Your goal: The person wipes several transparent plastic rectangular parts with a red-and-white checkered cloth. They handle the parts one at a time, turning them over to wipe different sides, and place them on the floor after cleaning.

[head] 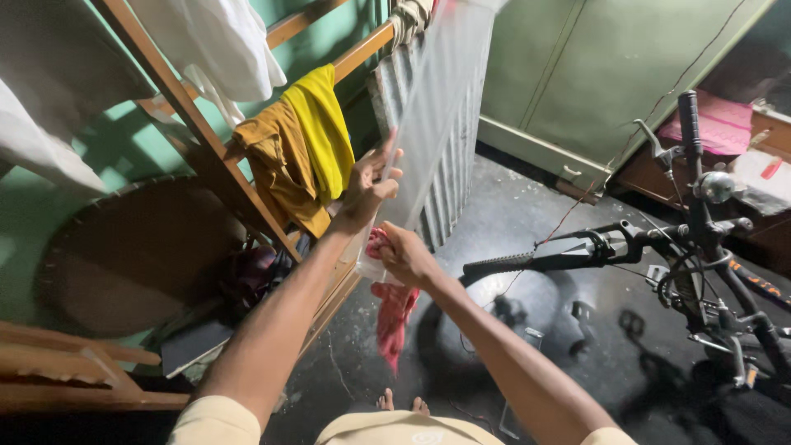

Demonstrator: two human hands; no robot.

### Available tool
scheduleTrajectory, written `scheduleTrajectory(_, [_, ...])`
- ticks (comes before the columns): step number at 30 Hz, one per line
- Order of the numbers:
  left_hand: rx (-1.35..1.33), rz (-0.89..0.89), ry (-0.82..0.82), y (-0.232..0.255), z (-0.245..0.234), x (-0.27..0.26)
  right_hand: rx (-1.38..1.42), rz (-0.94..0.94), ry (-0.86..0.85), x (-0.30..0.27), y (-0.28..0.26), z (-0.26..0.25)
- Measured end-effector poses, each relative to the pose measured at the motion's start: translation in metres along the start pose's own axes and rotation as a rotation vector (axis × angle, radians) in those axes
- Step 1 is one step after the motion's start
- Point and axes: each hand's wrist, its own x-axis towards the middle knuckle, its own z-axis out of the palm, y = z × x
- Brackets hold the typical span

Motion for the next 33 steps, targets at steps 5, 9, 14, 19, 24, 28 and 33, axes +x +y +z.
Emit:
scheduleTrajectory(5, [-0.006, -0.084, 0.162, -0.030, -0.018, -0.016, 0.144, -0.024, -0.234, 0.001, 0.022, -0.029])
scheduleTrajectory(9, [0.077, -0.175, 0.193, -0.043, -0.022, -0.034, 0.021, 0.003, -0.426, -0.005, 0.042, -0.051])
scheduleTrajectory(14, [0.079, 0.044, 0.110, -0.036, -0.027, -0.033, 0.228, 0.373, -0.187, -0.010, 0.052, -0.073])
scheduleTrajectory(19, [0.069, 0.060, 0.131, -0.031, -0.020, -0.019, 0.486, 0.303, 0.352, 0.018, 0.031, -0.037])
scheduleTrajectory(24, [0.034, 0.258, 0.134, -0.031, -0.012, -0.012, -0.356, -0.031, 0.137, 0.024, 0.011, 0.005])
scheduleTrajectory(28, [0.042, 0.171, 0.142, -0.031, -0.014, -0.014, -0.444, 0.001, -0.043, 0.017, 0.011, 0.005])
scheduleTrajectory(33, [0.056, 0.039, 0.196, -0.039, -0.016, -0.017, -0.257, 0.165, 0.000, 0.002, 0.009, -0.005])
